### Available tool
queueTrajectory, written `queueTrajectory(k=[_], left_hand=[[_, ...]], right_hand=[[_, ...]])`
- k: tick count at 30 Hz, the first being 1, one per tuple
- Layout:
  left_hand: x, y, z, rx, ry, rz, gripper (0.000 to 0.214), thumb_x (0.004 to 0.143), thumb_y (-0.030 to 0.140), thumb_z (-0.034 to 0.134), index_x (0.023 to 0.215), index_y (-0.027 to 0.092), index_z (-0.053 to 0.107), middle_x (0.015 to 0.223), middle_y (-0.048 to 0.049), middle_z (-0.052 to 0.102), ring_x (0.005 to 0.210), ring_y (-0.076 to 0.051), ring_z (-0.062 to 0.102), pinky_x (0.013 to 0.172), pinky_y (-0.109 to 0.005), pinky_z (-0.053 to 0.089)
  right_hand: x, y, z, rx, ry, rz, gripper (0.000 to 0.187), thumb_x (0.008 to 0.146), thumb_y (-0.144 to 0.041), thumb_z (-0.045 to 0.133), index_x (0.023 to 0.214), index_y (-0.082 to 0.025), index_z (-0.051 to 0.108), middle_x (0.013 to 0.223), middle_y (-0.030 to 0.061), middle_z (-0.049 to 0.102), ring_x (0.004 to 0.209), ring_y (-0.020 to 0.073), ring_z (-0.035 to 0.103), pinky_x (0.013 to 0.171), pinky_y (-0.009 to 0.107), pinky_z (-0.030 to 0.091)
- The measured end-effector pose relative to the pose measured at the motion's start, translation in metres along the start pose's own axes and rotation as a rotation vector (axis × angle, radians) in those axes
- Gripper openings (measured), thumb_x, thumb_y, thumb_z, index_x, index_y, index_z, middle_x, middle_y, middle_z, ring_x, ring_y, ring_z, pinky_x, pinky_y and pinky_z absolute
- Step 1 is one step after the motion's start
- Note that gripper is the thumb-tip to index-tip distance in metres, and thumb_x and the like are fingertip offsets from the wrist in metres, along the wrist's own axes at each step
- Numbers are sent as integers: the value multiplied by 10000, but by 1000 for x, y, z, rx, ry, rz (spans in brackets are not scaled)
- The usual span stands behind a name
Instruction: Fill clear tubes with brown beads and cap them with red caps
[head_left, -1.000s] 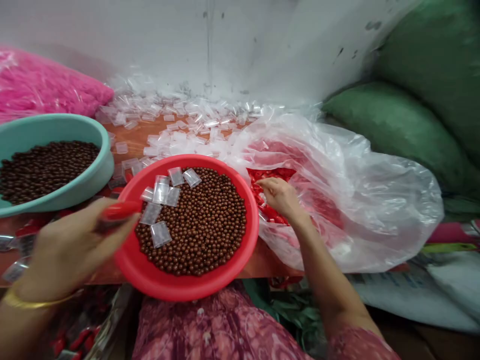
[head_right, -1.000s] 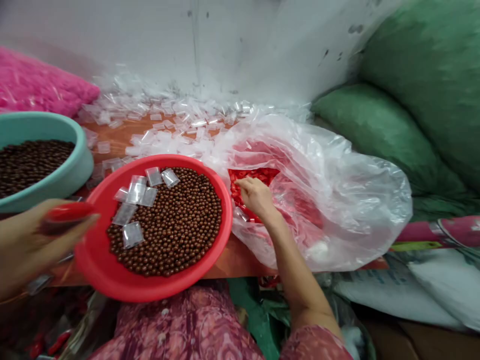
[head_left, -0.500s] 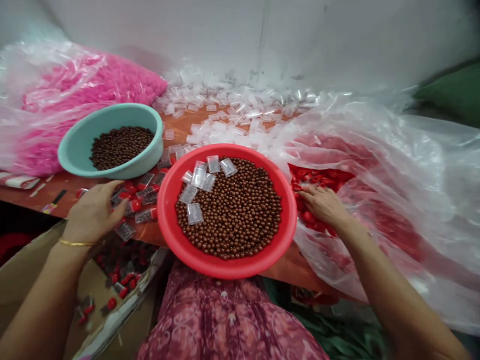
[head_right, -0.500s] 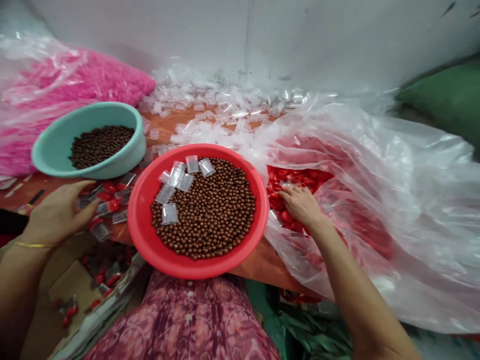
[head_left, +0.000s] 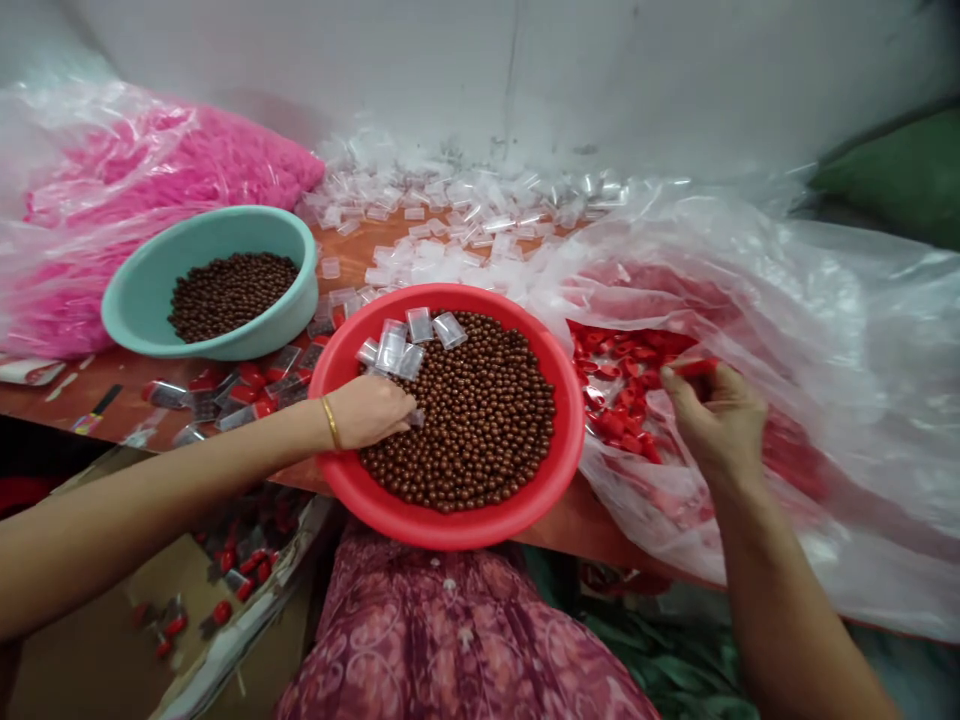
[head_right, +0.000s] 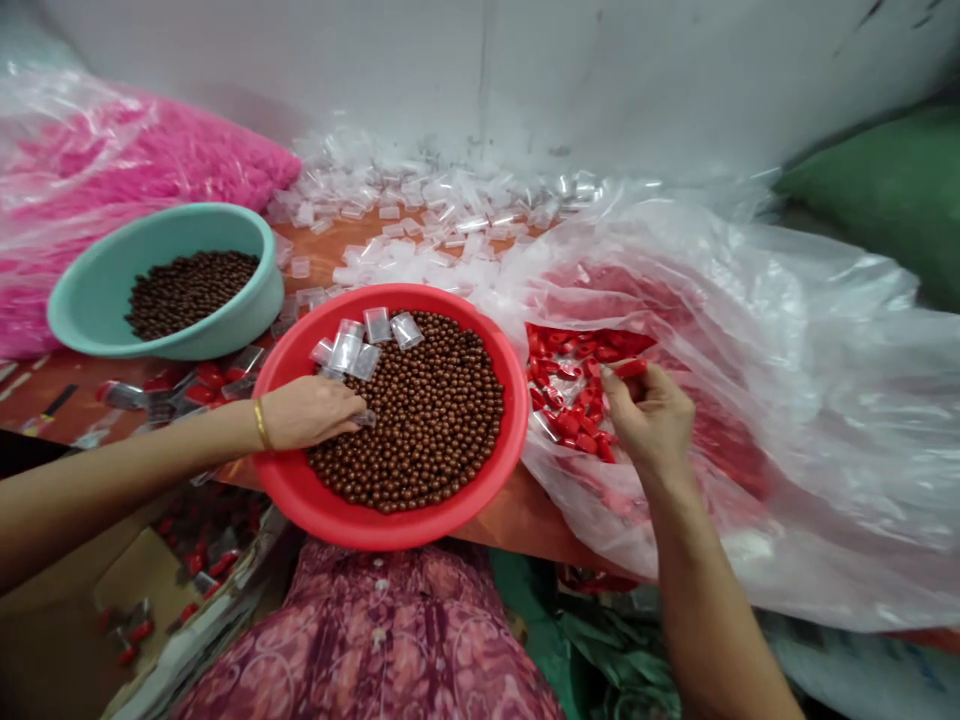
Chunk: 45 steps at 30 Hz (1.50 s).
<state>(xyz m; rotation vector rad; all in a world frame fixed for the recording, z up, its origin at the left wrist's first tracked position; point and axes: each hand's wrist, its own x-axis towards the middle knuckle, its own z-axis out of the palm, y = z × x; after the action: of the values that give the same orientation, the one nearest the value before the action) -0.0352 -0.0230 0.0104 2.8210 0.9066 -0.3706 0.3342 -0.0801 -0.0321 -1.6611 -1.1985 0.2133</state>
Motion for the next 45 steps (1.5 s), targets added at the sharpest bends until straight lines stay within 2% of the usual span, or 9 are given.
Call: queueTrajectory(k=[5,9,13,16,19,28,33,40,45], left_hand=[[40,19,-1,-150,-71,-311,163,820,280,496,843,142,579,807,-117,681,799,-241,655,723,-317,487],[81,26,5,-450,-3,-466,82,747,235,567,746,152,560,837,-104,679,898,-244,648,792,-318,493],[103,24,14,-652,23,-525,117,816,255,501,820,144,536,693,-41,641,639,-157,639,603,-256,508],[104,21,16,-1126,128,-555,117,828,235,517,912,154,506,742,-4,630,573,-93,601,535,-205,479],[95,16,13,-1491,239,-495,189,759,209,625,908,159,520,826,-6,646,668,-84,613,622,-211,480],[53,32,2,-1623,412,-57,358,670,326,741,888,142,525,888,-29,644,837,-124,604,834,-293,461],[51,41,8,-1695,395,-17,413,654,324,749,937,147,505,818,14,593,728,-96,572,722,-261,487],[53,40,9,-1704,294,-36,460,624,372,746,928,143,488,760,24,580,625,-82,562,562,-209,456],[51,42,5,-1641,330,-59,385,696,411,656,901,156,453,684,44,548,517,-52,493,441,-169,351]], right_hand=[[-22,-32,2,529,-54,366,248,603,-350,711,673,-213,517,432,-82,480,277,60,326,288,196,211],[-32,-39,6,509,-131,411,311,551,-327,770,688,-202,521,506,-39,625,304,104,498,307,208,396],[-37,-43,11,542,-270,402,278,581,-334,763,704,-191,559,545,-29,647,339,105,539,349,215,451],[-40,-49,17,604,-334,376,254,648,-363,713,821,-189,646,587,-32,635,339,74,499,347,209,432],[-42,-58,23,695,-357,361,281,699,-399,660,897,-200,685,614,-40,591,337,43,426,341,209,416],[-42,-94,53,770,-555,313,365,697,-316,681,1045,-228,616,738,-36,618,510,73,563,524,232,536],[-43,-100,74,506,-604,108,209,828,-304,516,984,-184,587,716,-5,644,538,101,614,550,245,536],[-48,-93,87,-27,-335,-701,370,864,-95,391,1197,-162,540,985,111,681,872,176,659,763,318,549],[-51,-91,84,-108,-295,-795,410,878,-84,393,1269,-159,488,980,109,678,870,167,656,750,287,543]])
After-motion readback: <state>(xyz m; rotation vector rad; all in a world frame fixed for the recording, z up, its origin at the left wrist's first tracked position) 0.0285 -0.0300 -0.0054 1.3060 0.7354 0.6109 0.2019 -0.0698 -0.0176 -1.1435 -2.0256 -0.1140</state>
